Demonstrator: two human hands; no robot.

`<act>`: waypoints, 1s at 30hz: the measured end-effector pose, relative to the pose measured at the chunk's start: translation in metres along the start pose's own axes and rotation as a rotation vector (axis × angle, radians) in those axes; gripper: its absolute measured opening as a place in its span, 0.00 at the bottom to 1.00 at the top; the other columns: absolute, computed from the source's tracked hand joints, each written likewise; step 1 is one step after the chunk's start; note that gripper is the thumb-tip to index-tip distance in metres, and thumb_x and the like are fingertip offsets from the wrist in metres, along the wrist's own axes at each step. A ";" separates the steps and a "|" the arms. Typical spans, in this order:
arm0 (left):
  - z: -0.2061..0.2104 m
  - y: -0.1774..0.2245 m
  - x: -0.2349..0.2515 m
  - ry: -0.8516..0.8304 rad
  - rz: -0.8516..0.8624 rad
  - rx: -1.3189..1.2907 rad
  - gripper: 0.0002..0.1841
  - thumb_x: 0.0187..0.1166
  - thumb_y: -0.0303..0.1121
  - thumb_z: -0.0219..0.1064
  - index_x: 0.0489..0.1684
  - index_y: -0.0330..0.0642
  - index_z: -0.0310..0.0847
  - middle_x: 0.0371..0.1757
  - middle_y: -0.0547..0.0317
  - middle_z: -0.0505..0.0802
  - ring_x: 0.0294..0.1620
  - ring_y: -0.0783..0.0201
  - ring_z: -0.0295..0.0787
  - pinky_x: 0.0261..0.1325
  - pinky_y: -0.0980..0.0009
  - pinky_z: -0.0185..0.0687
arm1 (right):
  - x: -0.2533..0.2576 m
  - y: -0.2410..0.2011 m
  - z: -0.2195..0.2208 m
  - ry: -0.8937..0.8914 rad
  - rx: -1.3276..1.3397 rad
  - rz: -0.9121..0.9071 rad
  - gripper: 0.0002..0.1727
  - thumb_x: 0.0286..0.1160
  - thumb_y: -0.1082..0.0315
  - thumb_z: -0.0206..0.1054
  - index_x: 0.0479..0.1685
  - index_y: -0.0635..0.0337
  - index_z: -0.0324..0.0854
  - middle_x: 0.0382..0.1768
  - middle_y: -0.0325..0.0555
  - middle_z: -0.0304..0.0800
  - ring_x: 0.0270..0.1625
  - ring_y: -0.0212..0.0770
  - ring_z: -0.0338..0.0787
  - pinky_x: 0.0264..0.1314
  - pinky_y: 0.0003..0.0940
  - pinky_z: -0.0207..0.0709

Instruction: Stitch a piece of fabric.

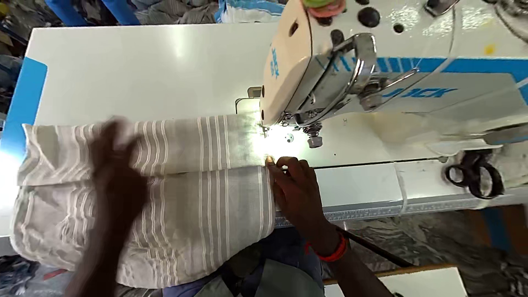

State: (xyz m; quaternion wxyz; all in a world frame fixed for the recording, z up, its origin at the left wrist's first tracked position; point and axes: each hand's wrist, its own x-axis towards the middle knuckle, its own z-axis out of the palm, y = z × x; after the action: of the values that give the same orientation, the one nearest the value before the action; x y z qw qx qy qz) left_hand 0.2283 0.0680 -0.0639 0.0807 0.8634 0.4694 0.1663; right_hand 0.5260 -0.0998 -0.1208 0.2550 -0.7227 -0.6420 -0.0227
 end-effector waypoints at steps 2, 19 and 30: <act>0.039 0.075 0.012 0.081 0.356 -0.264 0.19 0.77 0.22 0.55 0.63 0.31 0.86 0.73 0.40 0.85 0.77 0.46 0.80 0.79 0.51 0.76 | 0.000 0.003 -0.003 -0.032 0.085 0.023 0.19 0.80 0.67 0.61 0.66 0.50 0.89 0.55 0.47 0.85 0.48 0.47 0.83 0.47 0.46 0.75; 0.099 0.110 0.041 -0.083 0.646 -0.421 0.13 0.81 0.25 0.62 0.52 0.43 0.94 0.54 0.53 0.90 0.60 0.54 0.83 0.63 0.60 0.80 | 0.012 0.008 -0.003 0.120 0.281 0.191 0.12 0.81 0.68 0.65 0.57 0.58 0.88 0.40 0.42 0.91 0.40 0.37 0.88 0.43 0.34 0.83; 0.101 0.115 0.028 -0.058 0.632 -0.342 0.16 0.84 0.29 0.58 0.61 0.39 0.89 0.70 0.55 0.90 0.76 0.56 0.81 0.82 0.59 0.73 | 0.017 0.004 0.000 0.052 -0.087 -0.019 0.13 0.81 0.66 0.64 0.55 0.53 0.93 0.67 0.39 0.89 0.54 0.44 0.87 0.49 0.40 0.77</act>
State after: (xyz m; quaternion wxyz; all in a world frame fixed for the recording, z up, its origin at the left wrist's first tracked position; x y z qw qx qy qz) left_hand 0.3692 0.0299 -0.1182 0.1817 0.9443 0.1421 0.2348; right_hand 0.5325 -0.0846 -0.1158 0.2396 -0.7263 -0.6402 -0.0719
